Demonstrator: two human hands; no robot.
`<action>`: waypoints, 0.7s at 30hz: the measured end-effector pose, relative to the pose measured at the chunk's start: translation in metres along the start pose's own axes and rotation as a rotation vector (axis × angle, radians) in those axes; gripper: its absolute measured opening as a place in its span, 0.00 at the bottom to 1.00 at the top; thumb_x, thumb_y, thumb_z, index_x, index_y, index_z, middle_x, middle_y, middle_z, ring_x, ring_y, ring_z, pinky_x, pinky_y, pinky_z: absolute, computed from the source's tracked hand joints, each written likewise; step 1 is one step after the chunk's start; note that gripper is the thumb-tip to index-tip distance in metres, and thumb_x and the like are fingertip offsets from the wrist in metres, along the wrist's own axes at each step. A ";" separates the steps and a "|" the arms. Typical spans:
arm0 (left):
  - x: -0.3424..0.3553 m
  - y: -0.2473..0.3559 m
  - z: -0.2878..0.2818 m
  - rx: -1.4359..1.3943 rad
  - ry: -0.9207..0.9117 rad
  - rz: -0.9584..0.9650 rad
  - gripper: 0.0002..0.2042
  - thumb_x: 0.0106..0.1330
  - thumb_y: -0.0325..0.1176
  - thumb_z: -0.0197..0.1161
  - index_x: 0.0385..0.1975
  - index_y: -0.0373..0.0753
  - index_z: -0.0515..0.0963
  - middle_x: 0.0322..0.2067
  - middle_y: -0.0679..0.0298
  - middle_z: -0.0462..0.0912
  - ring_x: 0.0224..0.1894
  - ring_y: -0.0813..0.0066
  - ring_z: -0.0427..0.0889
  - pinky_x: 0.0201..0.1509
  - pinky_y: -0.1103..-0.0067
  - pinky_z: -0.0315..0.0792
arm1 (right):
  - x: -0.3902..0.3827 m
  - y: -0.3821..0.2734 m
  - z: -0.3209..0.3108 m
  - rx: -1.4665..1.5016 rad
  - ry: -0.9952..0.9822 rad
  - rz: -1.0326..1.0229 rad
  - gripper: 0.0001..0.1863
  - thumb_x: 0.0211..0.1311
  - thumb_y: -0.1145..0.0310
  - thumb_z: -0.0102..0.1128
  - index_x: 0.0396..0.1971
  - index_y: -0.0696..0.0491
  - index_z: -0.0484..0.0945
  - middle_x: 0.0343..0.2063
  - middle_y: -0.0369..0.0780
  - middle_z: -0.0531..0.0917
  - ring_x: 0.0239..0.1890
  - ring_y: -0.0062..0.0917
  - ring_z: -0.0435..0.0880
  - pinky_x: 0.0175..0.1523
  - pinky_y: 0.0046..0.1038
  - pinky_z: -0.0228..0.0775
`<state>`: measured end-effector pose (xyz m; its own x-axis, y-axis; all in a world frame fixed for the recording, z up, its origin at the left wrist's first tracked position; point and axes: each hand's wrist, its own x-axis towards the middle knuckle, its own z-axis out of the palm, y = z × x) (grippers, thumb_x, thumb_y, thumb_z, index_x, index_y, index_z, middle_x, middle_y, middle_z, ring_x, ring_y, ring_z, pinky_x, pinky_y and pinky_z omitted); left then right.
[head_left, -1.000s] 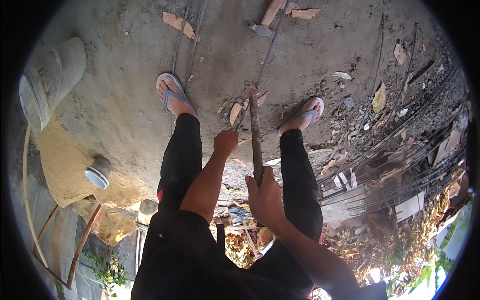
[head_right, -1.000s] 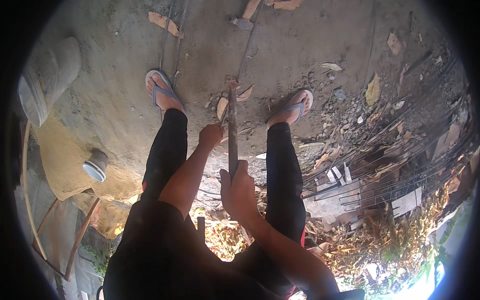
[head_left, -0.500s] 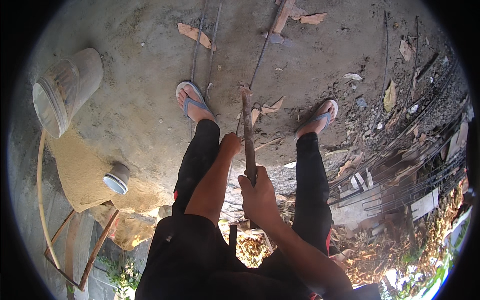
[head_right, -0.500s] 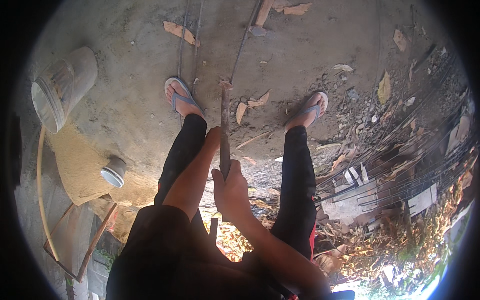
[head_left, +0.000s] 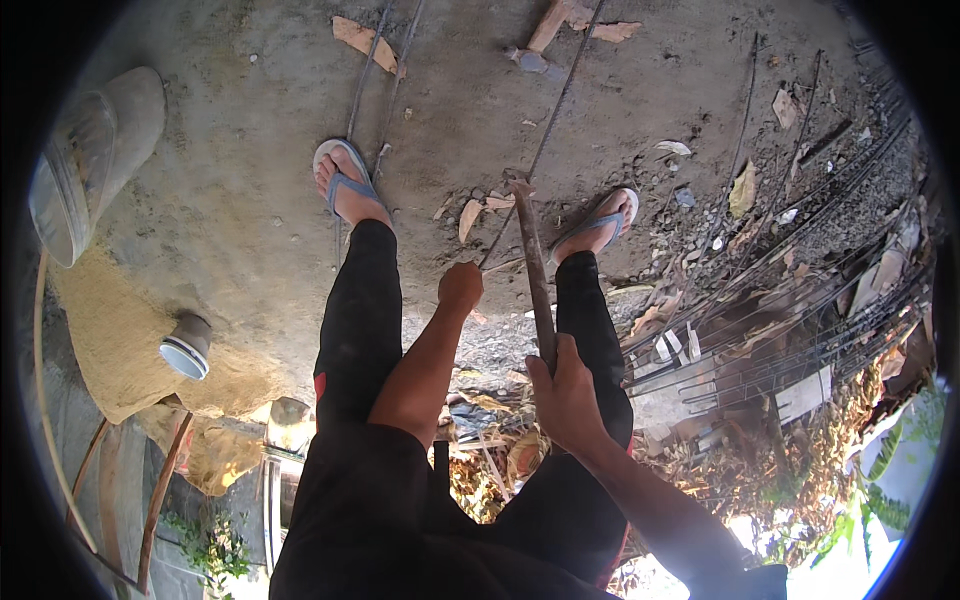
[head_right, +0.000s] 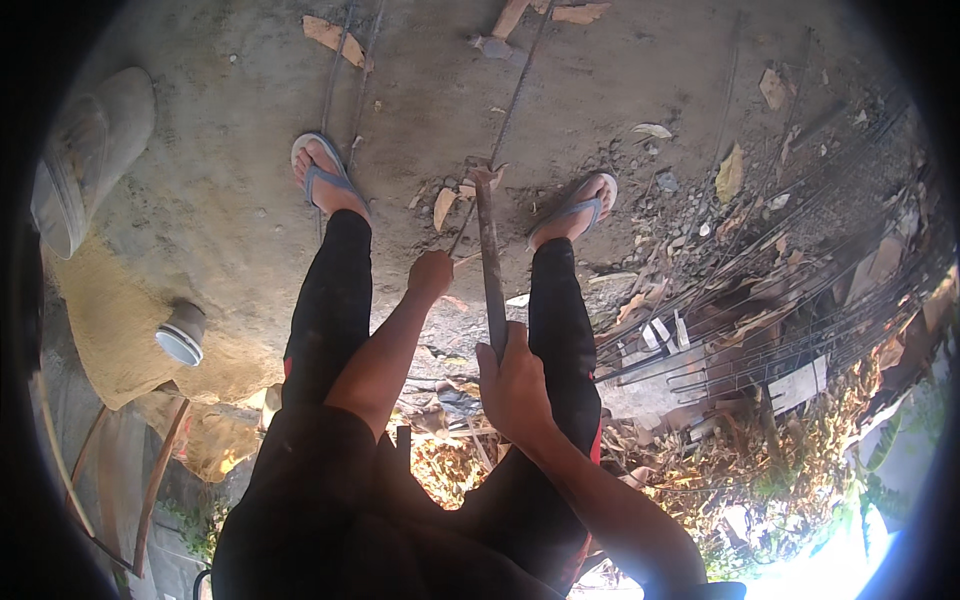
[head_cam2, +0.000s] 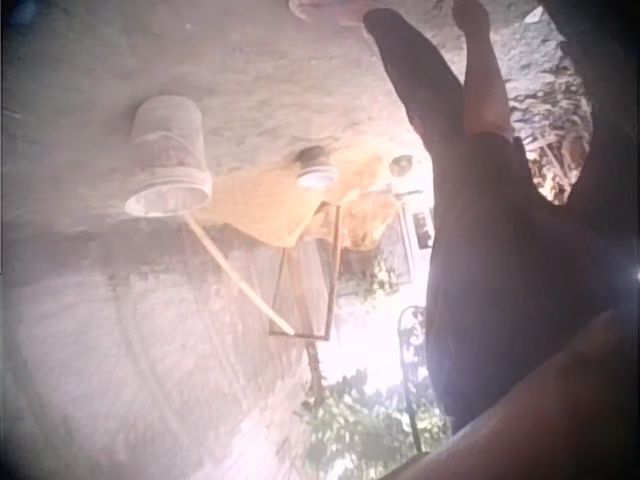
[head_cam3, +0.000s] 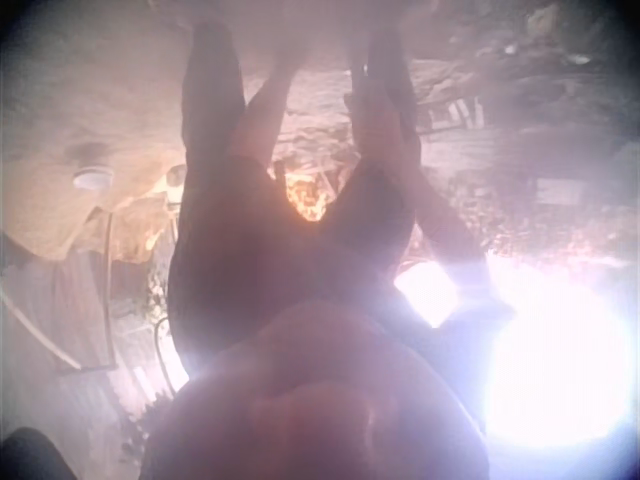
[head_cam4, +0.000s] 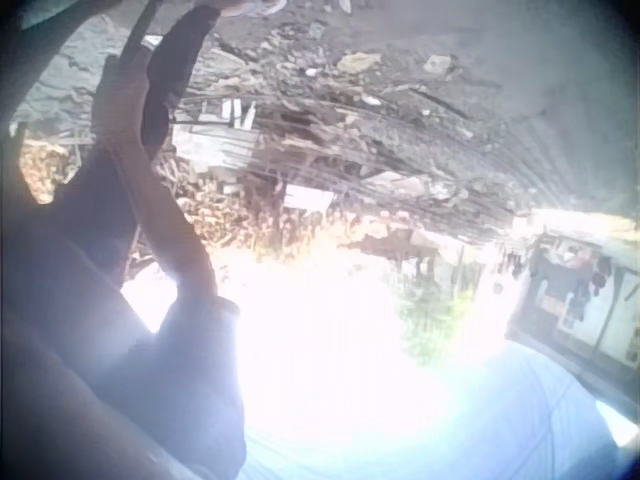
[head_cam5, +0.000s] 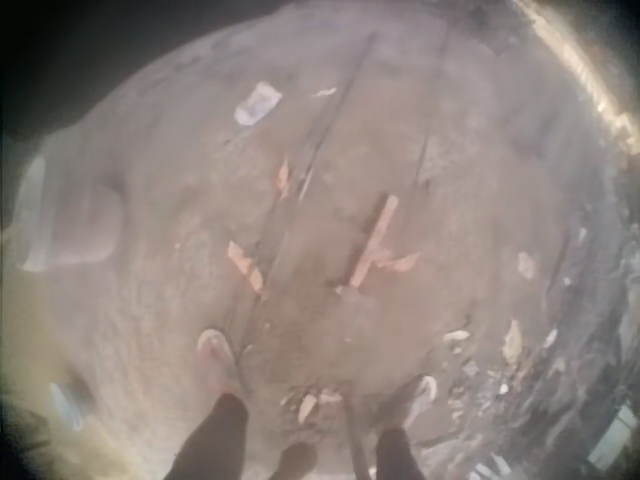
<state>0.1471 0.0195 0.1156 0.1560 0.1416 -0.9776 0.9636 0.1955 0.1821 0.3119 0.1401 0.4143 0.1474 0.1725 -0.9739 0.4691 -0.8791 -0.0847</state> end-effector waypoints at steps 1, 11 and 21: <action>0.004 -0.005 -0.003 -0.019 0.028 -0.014 0.15 0.73 0.41 0.61 0.39 0.33 0.86 0.39 0.43 0.87 0.45 0.47 0.89 0.50 0.58 0.83 | 0.004 0.001 0.015 0.064 0.017 -0.029 0.14 0.75 0.66 0.59 0.45 0.61 0.67 0.24 0.50 0.78 0.26 0.44 0.83 0.36 0.47 0.69; 0.053 -0.048 0.002 0.135 -0.019 0.046 0.17 0.75 0.41 0.59 0.41 0.31 0.84 0.41 0.46 0.88 0.49 0.44 0.88 0.53 0.57 0.83 | 0.044 -0.016 0.058 0.156 -0.045 0.026 0.16 0.75 0.69 0.57 0.49 0.62 0.63 0.23 0.58 0.82 0.28 0.60 0.85 0.32 0.56 0.72; 0.055 -0.045 -0.031 0.047 -0.027 -0.145 0.13 0.71 0.37 0.62 0.41 0.33 0.86 0.44 0.43 0.88 0.50 0.44 0.88 0.54 0.57 0.83 | 0.061 -0.029 0.089 0.220 -0.012 -0.013 0.16 0.73 0.69 0.57 0.47 0.61 0.61 0.23 0.62 0.82 0.29 0.63 0.84 0.33 0.59 0.74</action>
<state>0.1055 0.0486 0.0566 0.0193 0.0890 -0.9958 0.9855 0.1662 0.0339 0.2293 0.1368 0.3388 0.1319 0.1800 -0.9748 0.2691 -0.9530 -0.1395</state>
